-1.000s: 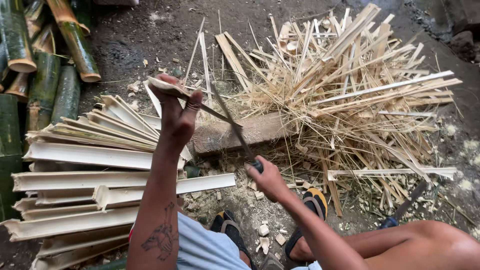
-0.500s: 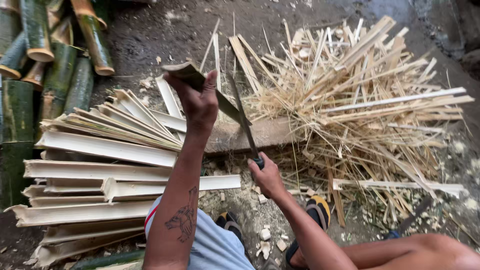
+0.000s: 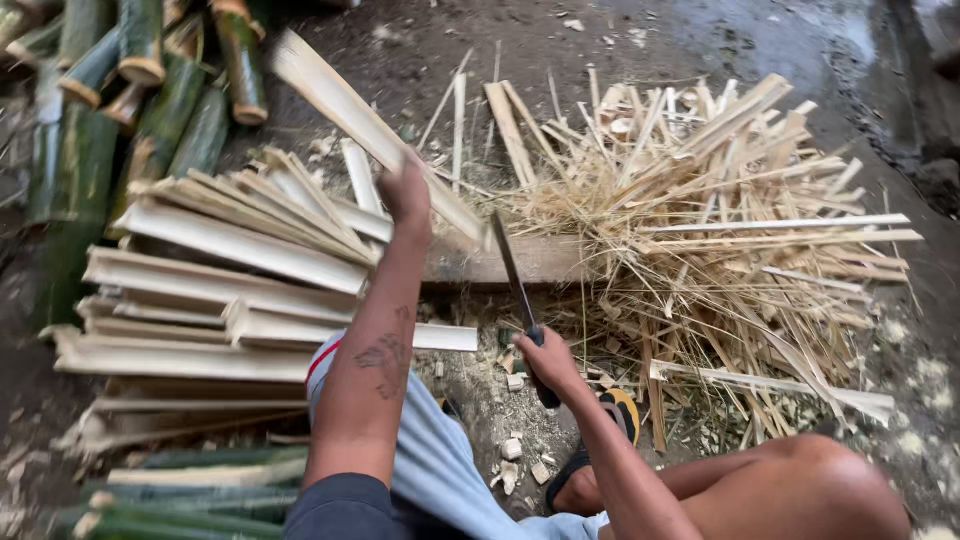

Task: The person splits bamboo poles into thin strips using a machete and a wooden block. They repeatedly position bamboo sections on the block, strike them to split the material, and stack the resulting strips.

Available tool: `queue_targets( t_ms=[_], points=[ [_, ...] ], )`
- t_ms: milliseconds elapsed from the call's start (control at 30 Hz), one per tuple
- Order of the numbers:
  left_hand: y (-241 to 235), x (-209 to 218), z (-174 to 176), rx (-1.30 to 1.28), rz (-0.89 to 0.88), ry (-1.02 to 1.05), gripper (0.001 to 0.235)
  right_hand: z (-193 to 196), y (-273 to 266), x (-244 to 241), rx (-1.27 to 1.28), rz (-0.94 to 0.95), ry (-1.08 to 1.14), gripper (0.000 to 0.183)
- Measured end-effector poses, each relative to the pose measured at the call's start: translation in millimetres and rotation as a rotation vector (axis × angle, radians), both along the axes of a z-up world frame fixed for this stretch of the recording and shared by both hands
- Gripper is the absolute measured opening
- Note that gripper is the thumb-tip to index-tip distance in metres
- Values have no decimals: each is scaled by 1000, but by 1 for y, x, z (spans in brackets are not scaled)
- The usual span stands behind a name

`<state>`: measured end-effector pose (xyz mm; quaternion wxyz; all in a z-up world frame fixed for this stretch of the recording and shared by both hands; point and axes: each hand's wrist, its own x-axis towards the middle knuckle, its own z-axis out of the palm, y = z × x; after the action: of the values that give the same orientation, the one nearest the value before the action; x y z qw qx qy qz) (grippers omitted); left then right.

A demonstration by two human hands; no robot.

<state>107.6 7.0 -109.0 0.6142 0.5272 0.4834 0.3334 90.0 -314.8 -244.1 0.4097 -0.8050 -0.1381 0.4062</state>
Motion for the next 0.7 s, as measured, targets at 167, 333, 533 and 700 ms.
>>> queue_targets(
  t_ms=[167,333,533,700],
  points=[
    [103,-148,100,294,328,-707,36,134,39,-19,251,105,-67,33],
    [142,-381,73,264,728,-873,31,262,74,-77,488,418,-117,34],
    [43,-576,-48,-34,985,-354,65,261,148,-199,484,907,87,36],
    [-69,-612,-118,-200,914,612,103,157,161,-303,234,1099,181,38]
  ],
)
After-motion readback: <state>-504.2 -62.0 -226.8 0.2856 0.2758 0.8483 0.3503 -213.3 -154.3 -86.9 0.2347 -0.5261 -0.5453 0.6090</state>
